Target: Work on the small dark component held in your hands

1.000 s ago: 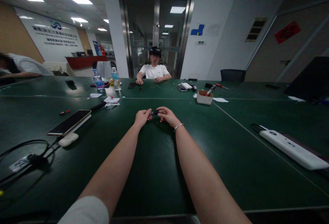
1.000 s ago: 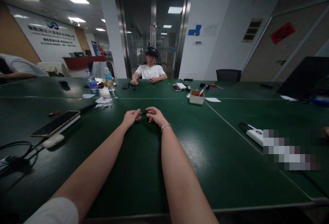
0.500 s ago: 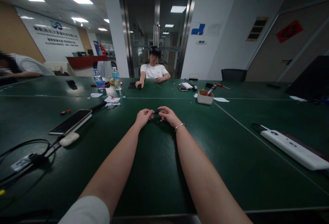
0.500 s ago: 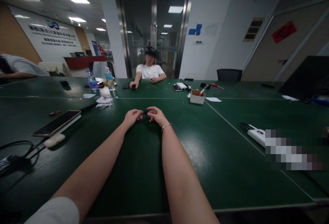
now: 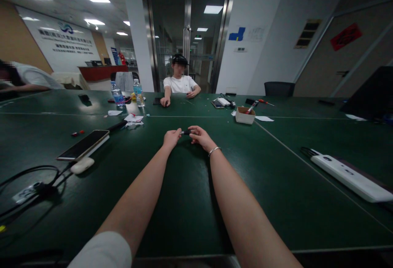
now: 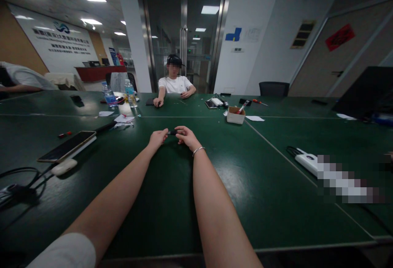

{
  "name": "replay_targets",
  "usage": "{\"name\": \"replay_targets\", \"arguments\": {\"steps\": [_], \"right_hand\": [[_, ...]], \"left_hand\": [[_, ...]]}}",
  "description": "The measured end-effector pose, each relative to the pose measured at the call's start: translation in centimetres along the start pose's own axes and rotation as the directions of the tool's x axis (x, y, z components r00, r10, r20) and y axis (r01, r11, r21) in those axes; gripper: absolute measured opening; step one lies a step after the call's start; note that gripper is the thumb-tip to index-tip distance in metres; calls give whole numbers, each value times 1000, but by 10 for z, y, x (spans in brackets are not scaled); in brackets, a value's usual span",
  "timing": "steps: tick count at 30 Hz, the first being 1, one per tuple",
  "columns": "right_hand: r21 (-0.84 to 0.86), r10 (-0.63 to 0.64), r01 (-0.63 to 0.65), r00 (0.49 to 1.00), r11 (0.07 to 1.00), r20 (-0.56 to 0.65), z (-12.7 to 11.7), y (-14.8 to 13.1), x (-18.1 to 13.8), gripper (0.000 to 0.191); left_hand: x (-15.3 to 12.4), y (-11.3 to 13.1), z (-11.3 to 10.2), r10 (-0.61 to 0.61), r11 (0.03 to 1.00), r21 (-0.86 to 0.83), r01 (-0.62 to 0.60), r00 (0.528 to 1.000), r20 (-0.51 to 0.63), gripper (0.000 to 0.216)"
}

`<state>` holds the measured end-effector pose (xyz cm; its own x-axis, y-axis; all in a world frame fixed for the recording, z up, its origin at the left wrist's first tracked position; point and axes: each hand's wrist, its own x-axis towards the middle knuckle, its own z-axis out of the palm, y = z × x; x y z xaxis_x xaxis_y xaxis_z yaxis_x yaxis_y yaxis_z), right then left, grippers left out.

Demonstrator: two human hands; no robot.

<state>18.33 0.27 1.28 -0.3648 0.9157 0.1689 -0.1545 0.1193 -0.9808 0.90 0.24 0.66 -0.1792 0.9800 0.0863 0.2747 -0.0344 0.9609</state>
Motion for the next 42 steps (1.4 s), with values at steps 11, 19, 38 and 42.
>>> {"name": "replay_targets", "arguments": {"steps": [11,19,38,42], "right_hand": [[104,4,0,999,995,-45,-6,0,-2,36],[30,-8,7,999,1000,47,-2,5,3,38],[42,57,-57,998,997,3,-3,7,7,26],[43,86,-85,996,995,-33,-2,5,6,21]], "left_hand": [[8,-5,-4,-50,998,39,51,998,-32,35],[-5,5,-4,19,981,193,-12,999,-37,41],[-8,-1,-4,65,998,18,-67,995,81,40],[-7,-2,-4,93,994,-59,-87,990,108,34]]}}
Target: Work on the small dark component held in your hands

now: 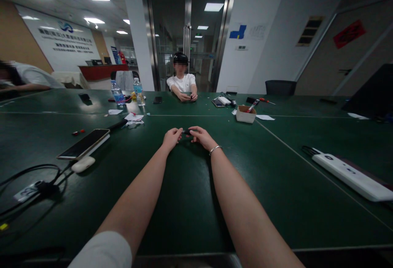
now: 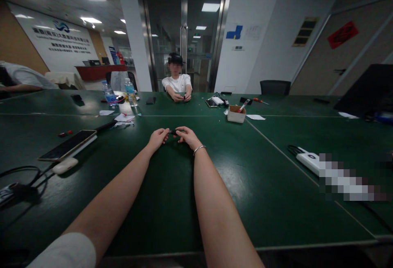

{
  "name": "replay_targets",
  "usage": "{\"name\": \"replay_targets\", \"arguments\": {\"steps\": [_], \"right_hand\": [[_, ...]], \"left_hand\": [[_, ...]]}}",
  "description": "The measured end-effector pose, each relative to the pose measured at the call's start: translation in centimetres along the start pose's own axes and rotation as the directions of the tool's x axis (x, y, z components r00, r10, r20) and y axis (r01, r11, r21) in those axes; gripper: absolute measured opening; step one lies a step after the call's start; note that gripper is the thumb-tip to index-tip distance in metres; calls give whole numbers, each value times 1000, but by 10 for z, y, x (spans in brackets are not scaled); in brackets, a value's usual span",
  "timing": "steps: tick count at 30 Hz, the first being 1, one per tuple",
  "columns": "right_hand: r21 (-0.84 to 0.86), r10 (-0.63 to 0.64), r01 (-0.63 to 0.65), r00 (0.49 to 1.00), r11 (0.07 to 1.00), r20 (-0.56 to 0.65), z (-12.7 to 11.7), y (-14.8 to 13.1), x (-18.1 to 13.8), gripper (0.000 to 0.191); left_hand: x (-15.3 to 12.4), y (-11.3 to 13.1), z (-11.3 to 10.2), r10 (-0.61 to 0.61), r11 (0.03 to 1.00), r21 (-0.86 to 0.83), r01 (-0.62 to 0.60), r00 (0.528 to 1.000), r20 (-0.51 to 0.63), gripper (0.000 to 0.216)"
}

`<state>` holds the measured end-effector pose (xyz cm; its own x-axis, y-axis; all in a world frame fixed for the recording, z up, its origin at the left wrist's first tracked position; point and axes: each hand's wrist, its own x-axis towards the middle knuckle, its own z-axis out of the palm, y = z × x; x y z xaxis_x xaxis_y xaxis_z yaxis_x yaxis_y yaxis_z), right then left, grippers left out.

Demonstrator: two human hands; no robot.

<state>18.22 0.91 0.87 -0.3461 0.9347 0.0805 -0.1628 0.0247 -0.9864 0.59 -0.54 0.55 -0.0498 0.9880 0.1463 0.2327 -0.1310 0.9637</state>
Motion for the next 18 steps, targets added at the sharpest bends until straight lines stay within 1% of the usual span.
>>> {"name": "replay_targets", "arguments": {"steps": [5,11,14,18], "right_hand": [[-7,14,-14,999,1000,-46,1,1,1,15],[-4,13,-13,999,1000,-46,0,2,2,15],[-6,16,-16,999,1000,-42,0,0,1,14],[-25,23,-25,998,999,-52,1,-1,0,12]], "left_hand": [[-3,3,-1,68,994,-87,-64,997,35,30],[-9,9,-3,146,979,-153,-133,987,72,33],[-9,9,-2,172,976,-152,-157,981,89,36],[-5,4,-2,166,983,-98,-158,983,74,33]]}}
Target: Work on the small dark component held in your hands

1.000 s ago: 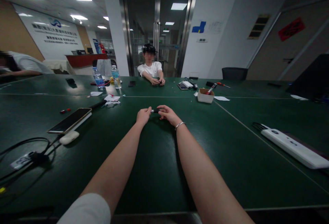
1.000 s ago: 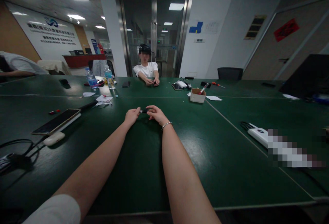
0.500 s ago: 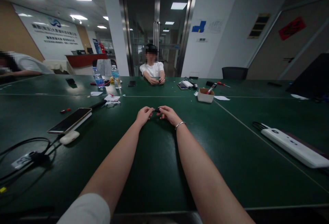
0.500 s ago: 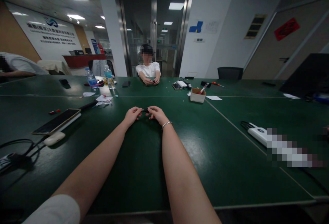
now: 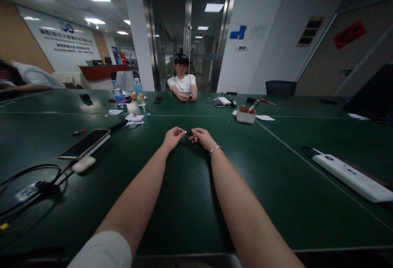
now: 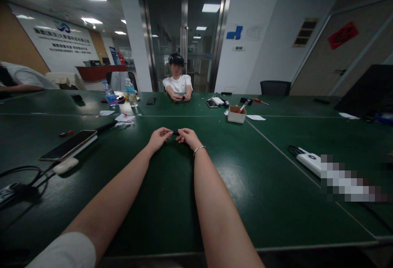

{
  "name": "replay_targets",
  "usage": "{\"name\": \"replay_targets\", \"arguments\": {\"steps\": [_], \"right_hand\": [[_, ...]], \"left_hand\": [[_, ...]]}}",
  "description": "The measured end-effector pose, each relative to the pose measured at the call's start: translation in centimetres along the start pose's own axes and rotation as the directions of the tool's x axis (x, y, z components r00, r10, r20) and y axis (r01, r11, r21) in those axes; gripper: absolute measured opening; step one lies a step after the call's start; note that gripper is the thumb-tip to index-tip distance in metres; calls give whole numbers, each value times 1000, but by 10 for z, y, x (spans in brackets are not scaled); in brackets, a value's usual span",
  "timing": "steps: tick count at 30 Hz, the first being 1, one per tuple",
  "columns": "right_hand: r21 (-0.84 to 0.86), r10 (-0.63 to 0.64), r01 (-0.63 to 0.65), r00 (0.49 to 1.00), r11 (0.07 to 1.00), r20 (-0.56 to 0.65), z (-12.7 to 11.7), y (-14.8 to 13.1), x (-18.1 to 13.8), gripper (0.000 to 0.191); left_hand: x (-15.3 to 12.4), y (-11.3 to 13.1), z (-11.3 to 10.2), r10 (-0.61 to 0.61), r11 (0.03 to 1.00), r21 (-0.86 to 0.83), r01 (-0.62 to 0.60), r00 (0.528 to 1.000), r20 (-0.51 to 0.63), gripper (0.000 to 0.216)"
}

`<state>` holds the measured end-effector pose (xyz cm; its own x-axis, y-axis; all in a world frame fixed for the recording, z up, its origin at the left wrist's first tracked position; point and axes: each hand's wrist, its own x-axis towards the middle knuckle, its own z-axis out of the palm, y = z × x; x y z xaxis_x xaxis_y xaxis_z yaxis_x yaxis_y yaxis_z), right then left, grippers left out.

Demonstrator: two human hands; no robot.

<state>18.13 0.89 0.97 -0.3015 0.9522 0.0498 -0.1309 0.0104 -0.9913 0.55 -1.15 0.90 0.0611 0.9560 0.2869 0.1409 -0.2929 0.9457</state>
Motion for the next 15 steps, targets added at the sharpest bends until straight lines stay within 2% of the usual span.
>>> {"name": "replay_targets", "arguments": {"steps": [3,7,15], "right_hand": [[-5,0,0,1000,1000,-18,0,1,0,10],[-11,-19,19,1000,1000,0,-1,4,2,17],[-13,-34,34,999,999,28,-3,7,4,19]], "left_hand": [[3,-6,-1,-19,999,49,20,1000,-7,31],[6,-13,-3,-75,992,103,75,997,-9,33],[3,-6,-2,-75,978,191,77,997,-18,39]]}}
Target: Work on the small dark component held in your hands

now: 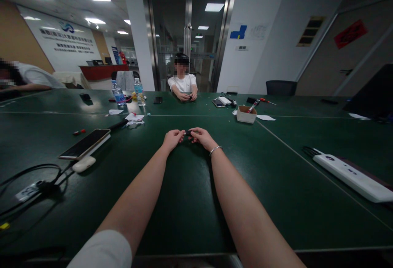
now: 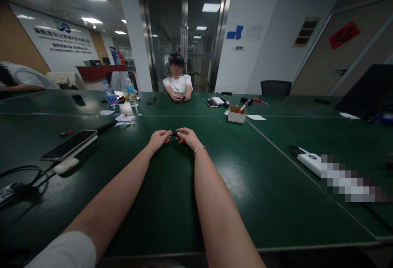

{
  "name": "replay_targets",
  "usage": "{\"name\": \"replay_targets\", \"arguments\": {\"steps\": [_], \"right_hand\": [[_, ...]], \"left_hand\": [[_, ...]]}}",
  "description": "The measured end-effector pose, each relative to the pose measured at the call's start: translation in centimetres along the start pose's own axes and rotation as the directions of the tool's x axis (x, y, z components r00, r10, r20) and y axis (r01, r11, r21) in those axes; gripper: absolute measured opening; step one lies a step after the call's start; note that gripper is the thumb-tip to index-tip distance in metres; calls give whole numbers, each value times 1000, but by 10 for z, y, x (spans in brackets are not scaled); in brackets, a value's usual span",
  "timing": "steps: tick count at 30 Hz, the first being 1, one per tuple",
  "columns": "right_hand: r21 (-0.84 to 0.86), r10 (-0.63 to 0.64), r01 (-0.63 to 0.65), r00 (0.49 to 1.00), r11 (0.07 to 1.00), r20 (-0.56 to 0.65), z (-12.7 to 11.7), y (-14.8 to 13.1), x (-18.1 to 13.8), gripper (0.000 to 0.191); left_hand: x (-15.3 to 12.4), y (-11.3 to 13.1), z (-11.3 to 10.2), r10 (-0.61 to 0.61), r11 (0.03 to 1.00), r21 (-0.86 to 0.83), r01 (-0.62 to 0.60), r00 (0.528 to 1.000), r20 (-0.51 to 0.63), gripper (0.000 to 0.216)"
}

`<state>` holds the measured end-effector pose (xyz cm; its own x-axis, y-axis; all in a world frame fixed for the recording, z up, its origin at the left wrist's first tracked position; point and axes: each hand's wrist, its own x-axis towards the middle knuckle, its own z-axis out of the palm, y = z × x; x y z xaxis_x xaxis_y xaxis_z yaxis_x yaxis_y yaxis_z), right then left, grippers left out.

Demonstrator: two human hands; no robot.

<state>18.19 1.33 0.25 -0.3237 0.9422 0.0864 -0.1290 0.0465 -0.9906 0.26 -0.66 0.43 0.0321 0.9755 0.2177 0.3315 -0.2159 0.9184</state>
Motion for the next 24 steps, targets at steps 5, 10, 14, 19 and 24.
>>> {"name": "replay_targets", "arguments": {"steps": [5,10,14,19,24], "right_hand": [[24,6,-6,1000,1000,-11,1,-1,0,19],[22,11,-10,999,1000,-51,1,-1,-1,16],[21,13,-11,998,1000,-66,1,-1,-1,15],[10,22,-21,998,1000,-61,1,-1,0,14],[12,8,-7,999,1000,-39,0,0,1,18]], "left_hand": [[1,-1,1,-15,1000,-12,15,1000,-6,37],[0,-1,2,66,991,-115,-66,998,-9,31],[-2,2,1,89,981,-173,-87,996,3,36],[-3,7,2,-21,982,-189,13,999,-36,34],[-3,9,3,-4,979,-204,-5,999,-41,32]]}}
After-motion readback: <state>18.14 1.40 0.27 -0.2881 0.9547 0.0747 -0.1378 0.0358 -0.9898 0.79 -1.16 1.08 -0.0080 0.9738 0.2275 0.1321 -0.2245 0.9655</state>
